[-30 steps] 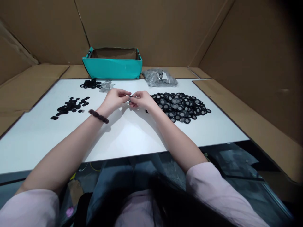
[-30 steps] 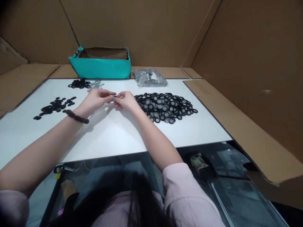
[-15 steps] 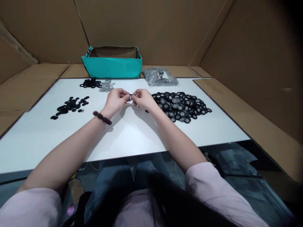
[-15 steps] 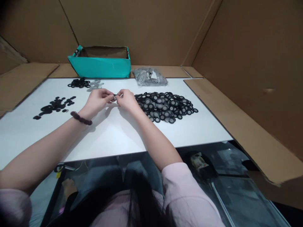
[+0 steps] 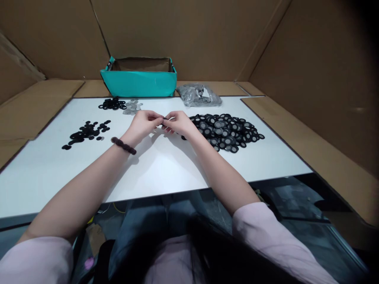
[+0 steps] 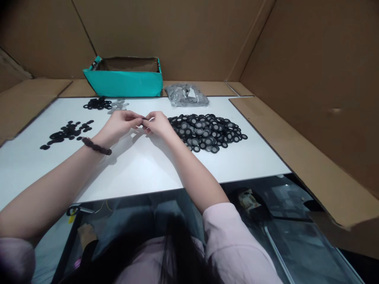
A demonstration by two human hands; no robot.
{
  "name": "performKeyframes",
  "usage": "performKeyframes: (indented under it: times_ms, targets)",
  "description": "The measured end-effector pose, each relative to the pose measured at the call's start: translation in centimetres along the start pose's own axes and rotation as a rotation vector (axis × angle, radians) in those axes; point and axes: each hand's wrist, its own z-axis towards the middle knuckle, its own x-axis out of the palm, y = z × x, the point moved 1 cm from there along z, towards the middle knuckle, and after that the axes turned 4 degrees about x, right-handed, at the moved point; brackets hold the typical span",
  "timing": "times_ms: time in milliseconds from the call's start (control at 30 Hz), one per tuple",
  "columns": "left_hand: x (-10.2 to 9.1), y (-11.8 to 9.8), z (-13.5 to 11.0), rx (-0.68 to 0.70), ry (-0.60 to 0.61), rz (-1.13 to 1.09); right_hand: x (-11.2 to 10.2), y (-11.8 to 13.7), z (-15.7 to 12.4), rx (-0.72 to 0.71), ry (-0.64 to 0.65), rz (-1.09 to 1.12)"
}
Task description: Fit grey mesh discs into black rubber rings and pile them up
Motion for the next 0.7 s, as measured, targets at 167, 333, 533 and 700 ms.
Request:
performKeyframes:
  times_ms: [167,333,533,700]
  targets:
    - [0.0,0.2,-0.1,0.01,-0.049,0.034,0.0,0.0,-0.1,-0.101,-0.054,-0.194]
    - [0.1,0.0,-0.3,0.0,-0.054,0.047,-0.6,0.2,-0.2,-0.156,-0.093,-0.317]
    - [0.5,0.0,-0.4,0.123,-0.107,0.133,-0.9,0.8,-0.4,-0.159,-0.08,-0.354]
    - [0.6,-0.1,-0.5,0.053,-0.098,0.08,-1.0,0.8,-0.5,-0.158,-0.061,-0.319]
